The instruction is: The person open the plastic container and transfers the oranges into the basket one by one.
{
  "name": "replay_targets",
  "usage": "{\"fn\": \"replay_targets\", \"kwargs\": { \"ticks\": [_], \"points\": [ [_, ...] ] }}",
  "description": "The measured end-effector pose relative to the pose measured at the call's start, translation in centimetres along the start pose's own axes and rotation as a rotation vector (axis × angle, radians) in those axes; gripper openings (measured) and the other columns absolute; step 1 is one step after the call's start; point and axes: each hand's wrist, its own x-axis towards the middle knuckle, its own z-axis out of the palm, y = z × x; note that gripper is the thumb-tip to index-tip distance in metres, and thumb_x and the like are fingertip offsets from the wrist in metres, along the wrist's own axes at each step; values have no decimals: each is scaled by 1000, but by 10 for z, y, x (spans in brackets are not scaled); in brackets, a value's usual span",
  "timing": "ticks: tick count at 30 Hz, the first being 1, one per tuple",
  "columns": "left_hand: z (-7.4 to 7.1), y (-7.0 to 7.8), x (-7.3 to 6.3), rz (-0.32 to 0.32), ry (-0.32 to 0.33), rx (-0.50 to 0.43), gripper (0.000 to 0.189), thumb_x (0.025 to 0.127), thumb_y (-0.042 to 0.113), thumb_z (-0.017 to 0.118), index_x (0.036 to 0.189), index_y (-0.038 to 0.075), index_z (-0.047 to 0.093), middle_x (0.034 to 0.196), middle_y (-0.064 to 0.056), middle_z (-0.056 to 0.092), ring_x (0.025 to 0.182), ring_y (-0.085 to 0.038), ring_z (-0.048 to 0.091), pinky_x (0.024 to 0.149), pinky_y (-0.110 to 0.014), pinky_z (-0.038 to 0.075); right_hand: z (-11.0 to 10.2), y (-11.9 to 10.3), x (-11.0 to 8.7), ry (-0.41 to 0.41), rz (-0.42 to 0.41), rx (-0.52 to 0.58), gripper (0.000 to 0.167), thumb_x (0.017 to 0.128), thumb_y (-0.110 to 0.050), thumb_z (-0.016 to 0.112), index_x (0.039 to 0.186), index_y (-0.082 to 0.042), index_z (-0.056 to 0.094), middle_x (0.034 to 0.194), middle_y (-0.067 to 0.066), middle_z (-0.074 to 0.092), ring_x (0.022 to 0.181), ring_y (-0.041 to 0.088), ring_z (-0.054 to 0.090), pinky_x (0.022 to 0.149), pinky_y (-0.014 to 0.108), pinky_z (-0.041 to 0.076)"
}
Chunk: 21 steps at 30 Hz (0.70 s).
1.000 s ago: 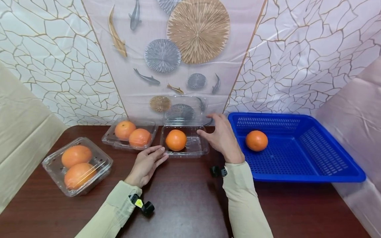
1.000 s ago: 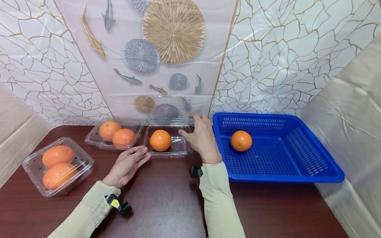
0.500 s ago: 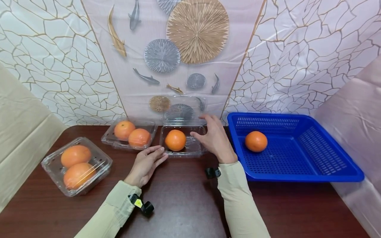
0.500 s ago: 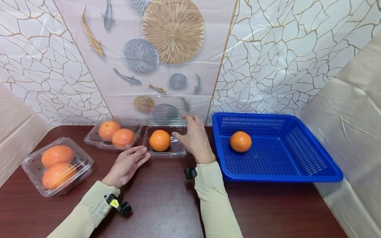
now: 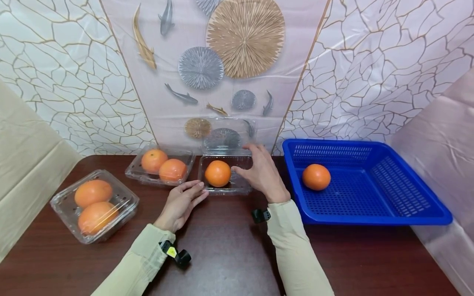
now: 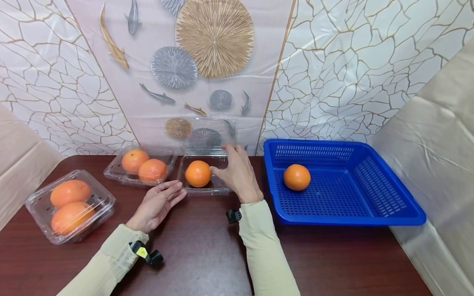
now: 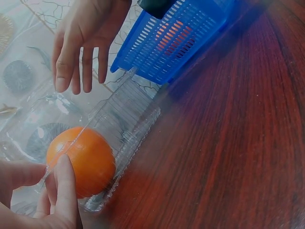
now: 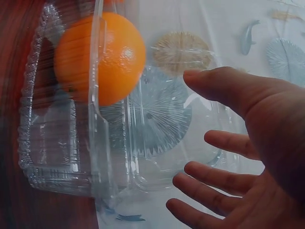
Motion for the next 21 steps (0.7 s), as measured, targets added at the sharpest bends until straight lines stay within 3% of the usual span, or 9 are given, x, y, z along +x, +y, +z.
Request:
{"fn": "replay_targets", "kwargs": {
  "ticks": [21],
  "points": [
    [0,0,1,2,-3,-5,48,104,6,57,146,-11,40,129,-15,60,107,-15,69,99,-27,60,22,-5,0,-56,-16,-4,67,85,-36,83,141,-12,56,146,13,54,134,33,52,117,47,47]
  ]
}}
